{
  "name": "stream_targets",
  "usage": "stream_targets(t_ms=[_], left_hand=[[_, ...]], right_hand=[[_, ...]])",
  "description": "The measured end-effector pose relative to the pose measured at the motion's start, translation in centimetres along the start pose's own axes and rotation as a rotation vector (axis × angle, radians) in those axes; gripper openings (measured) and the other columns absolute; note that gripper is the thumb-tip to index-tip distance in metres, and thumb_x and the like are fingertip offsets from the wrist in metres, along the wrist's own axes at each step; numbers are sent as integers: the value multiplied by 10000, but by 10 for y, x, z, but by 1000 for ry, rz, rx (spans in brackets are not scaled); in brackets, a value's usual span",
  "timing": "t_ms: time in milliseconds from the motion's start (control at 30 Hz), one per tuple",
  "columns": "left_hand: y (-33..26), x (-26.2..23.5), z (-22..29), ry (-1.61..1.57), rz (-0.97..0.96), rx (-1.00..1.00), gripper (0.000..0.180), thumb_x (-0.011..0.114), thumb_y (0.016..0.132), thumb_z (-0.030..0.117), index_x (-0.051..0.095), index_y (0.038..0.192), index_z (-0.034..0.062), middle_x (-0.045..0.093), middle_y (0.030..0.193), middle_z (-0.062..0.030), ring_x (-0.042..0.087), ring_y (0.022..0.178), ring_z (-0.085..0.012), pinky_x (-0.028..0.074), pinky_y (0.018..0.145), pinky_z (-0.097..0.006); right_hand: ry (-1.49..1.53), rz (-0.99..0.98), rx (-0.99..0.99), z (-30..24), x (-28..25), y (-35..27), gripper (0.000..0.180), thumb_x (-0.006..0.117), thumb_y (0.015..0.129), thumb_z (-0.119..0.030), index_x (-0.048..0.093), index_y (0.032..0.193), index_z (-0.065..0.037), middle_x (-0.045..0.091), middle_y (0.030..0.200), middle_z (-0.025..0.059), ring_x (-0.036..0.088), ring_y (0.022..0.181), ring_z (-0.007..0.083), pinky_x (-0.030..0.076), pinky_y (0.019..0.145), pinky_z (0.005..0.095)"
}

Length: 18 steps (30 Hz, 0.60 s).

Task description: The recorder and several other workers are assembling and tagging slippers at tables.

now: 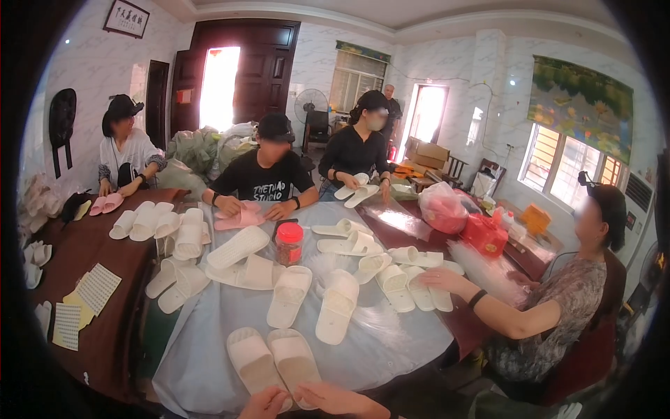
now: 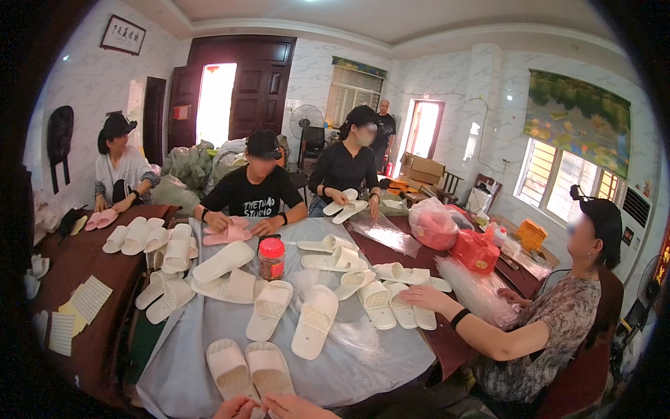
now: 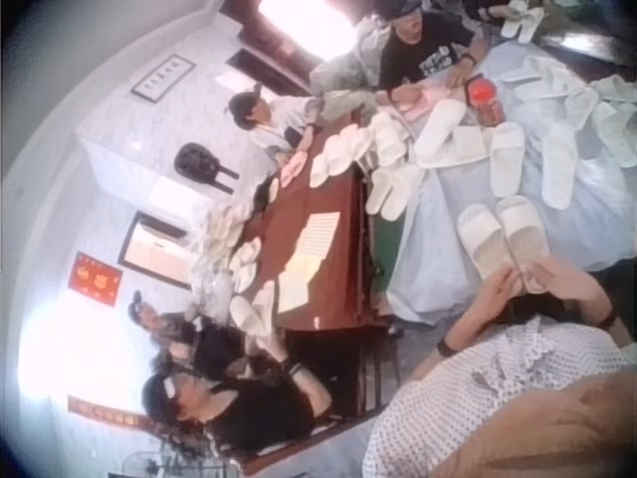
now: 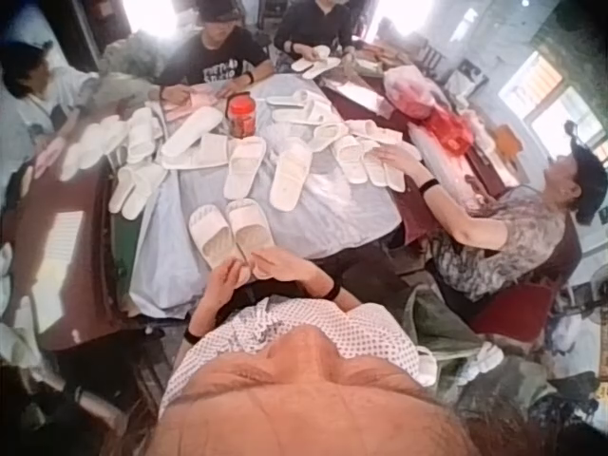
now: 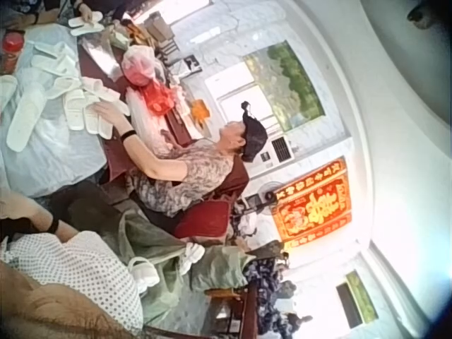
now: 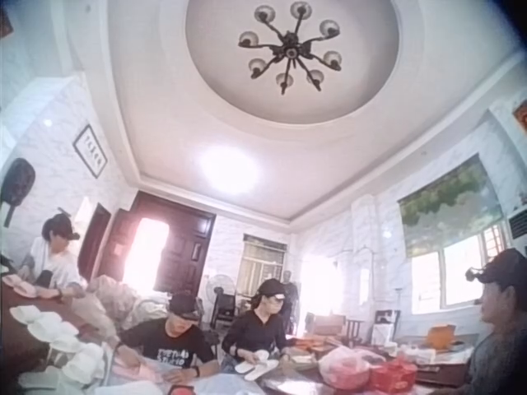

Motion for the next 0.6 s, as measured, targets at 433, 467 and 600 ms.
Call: stream_targets(t_ms=[433, 467, 600], left_hand=[[-14, -113, -18, -38, 491, -147, 170, 490, 862, 160, 552, 787, 21, 475, 581, 10, 438, 545, -78, 368, 500, -238], [-18, -122, -22, -37, 501, -147, 170, 490, 862, 160, 552, 787, 21, 475, 581, 10, 438, 545, -78, 368, 500, -238], [-34, -153, -40, -268, 672, -68, 142, 524, 839, 162, 536, 842, 21, 492, 670, -41, 458, 574, -100, 370, 547, -244]], right_hand=[[554, 107, 287, 70, -16, -25, 234, 409, 904, -250, 543, 902, -59, 497, 725, -20, 423, 641, 60, 341, 553, 192], [560, 214, 287, 78, -26, -30, 233, 411, 904, -257, 546, 903, -66, 489, 712, -30, 411, 618, 52, 325, 529, 185], [641, 630, 381, 98, -60, -59, 214, 447, 891, -252, 548, 891, -63, 470, 661, -36, 390, 555, 42, 304, 470, 187]])
Point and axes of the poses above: each hand's wrist, its own y-axis towards the middle knuckle, its own x-axis out of the palm, z = x × y, the point moved 7 cm from there along y, towards the middle knuckle
